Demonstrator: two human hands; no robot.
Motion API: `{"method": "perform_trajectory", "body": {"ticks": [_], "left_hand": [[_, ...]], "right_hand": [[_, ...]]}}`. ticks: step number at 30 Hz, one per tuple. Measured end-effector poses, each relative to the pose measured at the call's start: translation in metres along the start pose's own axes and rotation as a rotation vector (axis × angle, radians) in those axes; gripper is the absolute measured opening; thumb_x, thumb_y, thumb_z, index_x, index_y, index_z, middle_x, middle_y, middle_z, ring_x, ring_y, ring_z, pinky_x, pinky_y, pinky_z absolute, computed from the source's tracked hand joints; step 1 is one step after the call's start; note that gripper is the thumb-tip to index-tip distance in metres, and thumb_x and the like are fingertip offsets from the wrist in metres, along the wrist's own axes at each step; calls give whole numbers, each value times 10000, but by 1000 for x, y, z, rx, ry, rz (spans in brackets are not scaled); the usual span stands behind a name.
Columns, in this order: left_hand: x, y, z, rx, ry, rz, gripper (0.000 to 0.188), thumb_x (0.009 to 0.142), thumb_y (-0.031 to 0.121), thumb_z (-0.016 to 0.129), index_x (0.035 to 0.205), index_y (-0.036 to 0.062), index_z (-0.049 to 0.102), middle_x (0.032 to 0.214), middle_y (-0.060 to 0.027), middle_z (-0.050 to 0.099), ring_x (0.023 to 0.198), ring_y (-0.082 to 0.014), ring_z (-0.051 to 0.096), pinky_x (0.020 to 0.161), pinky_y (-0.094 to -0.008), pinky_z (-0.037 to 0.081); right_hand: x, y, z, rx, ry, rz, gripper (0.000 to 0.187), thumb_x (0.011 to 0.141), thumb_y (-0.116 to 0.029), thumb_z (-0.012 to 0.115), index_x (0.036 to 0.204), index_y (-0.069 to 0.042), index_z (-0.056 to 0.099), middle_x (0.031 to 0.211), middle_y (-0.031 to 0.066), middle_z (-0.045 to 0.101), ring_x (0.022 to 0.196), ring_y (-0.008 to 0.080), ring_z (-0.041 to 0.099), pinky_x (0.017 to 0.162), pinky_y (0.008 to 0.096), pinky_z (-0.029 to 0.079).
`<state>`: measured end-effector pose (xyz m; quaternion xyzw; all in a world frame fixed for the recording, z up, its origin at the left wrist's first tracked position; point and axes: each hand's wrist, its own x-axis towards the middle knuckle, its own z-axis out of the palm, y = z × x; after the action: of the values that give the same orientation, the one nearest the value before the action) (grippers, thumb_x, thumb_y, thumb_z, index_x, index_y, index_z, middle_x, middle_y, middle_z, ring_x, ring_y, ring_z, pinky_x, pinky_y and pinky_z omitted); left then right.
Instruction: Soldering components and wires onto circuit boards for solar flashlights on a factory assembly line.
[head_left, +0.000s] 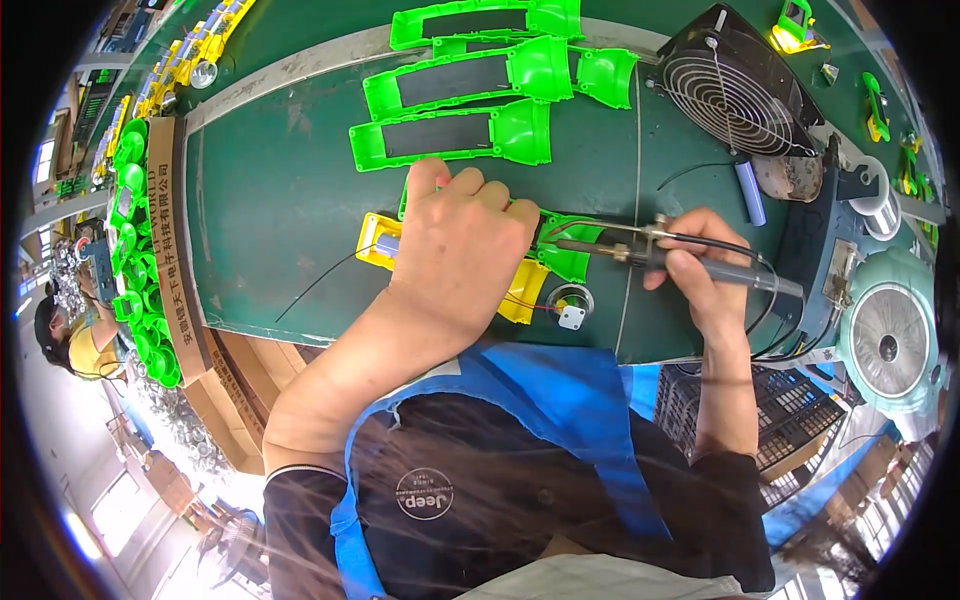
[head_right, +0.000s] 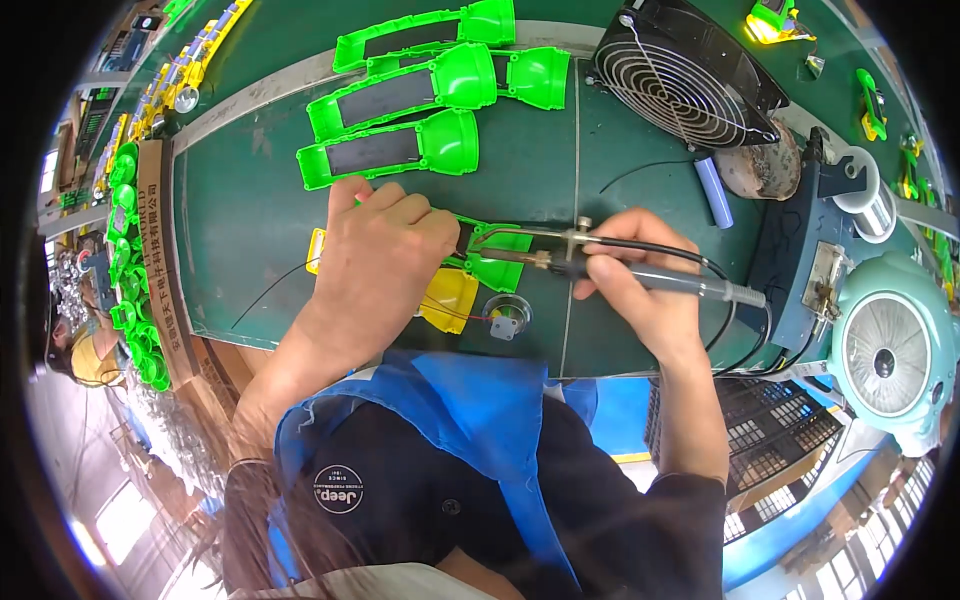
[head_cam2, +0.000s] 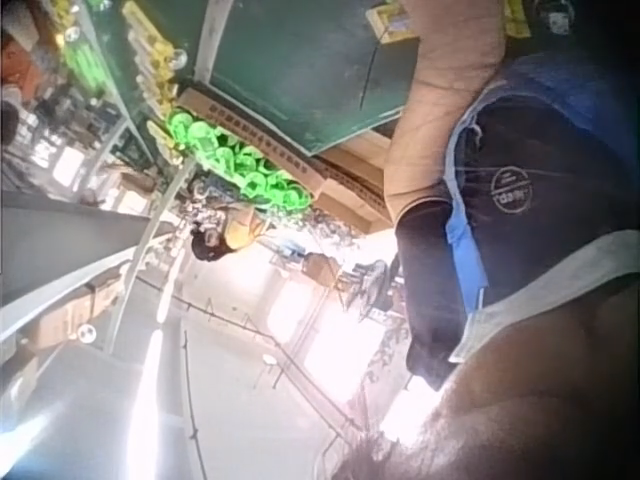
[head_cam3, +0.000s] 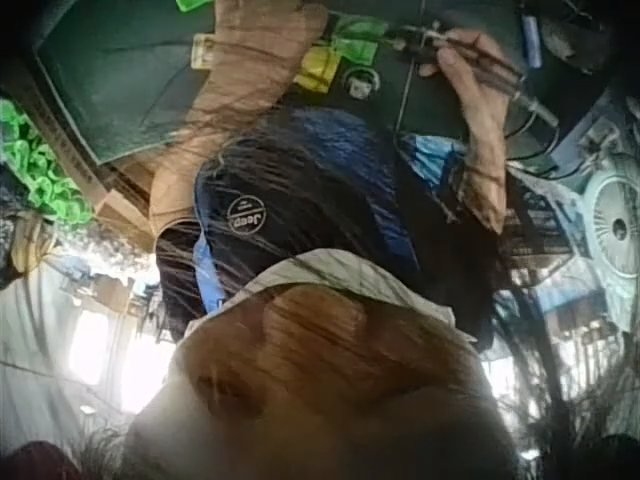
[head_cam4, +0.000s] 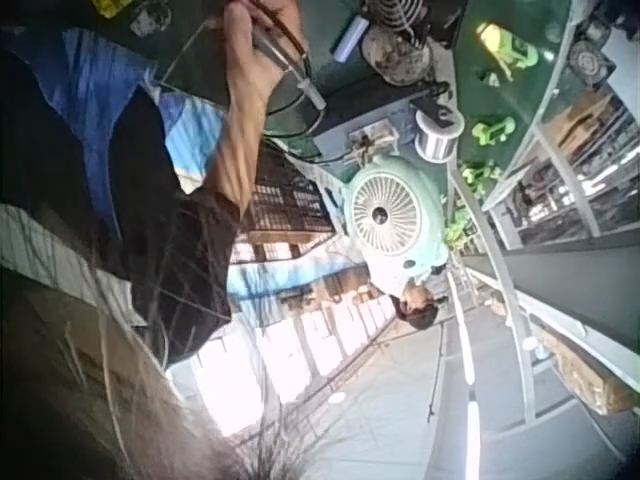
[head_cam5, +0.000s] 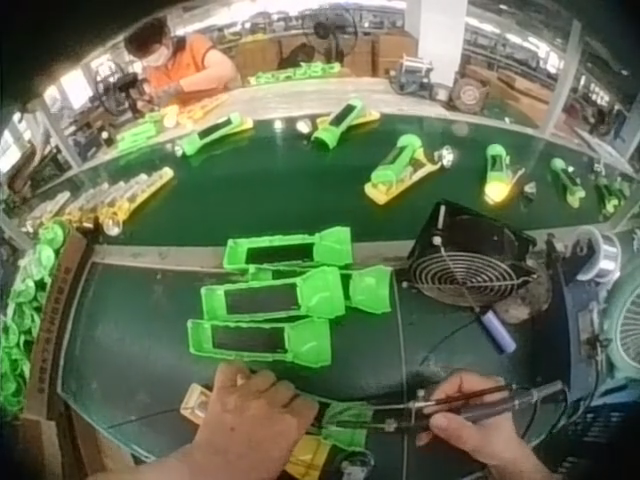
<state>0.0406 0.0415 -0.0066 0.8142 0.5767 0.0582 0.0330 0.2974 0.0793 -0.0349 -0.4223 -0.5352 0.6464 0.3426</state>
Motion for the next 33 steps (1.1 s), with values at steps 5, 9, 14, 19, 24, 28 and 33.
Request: {"method": "perform_trajectory", "body": {"ticks": [5, 9, 14, 19, 24, 28, 33], "left_hand": [[1, 2, 2, 42, 2, 9, 32, 728, 126, 661, 719, 133, 631, 670, -8, 556, 744, -194, 577, 783, -376, 388], [1, 1, 0, 53, -8, -4, 31, 724, 133, 662, 731, 141, 633, 687, -5, 558, 764, -186, 577, 784, -375, 388], [1, 3, -1, 34, -21, -15, 22, 755, 149, 668, 750, 148, 647, 702, -1, 563, 779, -193, 578, 826, -395, 389], [-1, 1, 2, 31, -9, -4, 34, 755, 142, 669, 743, 136, 638, 701, -13, 565, 780, -202, 579, 842, -404, 391], [-1, 1, 0, 37, -6, 10, 45, 747, 122, 658, 726, 120, 619, 698, -22, 562, 770, -210, 573, 812, -396, 389], [0, 2, -1, 25, 4, 10, 52, 753, 122, 652, 720, 116, 613, 698, -24, 562, 770, -210, 571, 812, -390, 384], [-2, 1, 1, 58, -17, 7, 63, 761, 135, 662, 727, 119, 611, 704, -22, 567, 773, -206, 570, 817, -387, 386]], "right_hand": [[-11, 18, 12, 102, 178, -255, 426, 920, -355, 653, 1066, -1, 466, 864, 150, 664, 775, 201, 662, 803, 339, 519], [-9, 26, 47, 158, 91, -439, 429, 938, -262, 651, 1172, -11, 392, 1035, 170, 560, 937, 304, 679, 843, 390, 539], [-8, 41, 50, -61, -59, -566, 407, 925, -189, 660, 1167, 27, 416, 1051, 183, 534, 901, 271, 670, 800, 348, 560], [-21, 41, 51, 140, 54, -456, 420, 934, -252, 652, 1164, -1, 406, 1059, 184, 564, 903, 271, 670, 805, 368, 538], [-26, 39, 39, 142, 209, -364, 469, 952, -403, 596, 1106, -4, 405, 863, 152, 636, 803, 246, 657, 793, 386, 526], [-25, 39, 40, 114, 258, -374, 470, 958, -426, 569, 1093, -5, 411, 809, 145, 634, 751, 225, 644, 804, 401, 528], [-25, 40, 40, 119, 271, -367, 461, 959, -422, 566, 1085, -5, 414, 796, 142, 634, 732, 218, 636, 820, 405, 525]]}}
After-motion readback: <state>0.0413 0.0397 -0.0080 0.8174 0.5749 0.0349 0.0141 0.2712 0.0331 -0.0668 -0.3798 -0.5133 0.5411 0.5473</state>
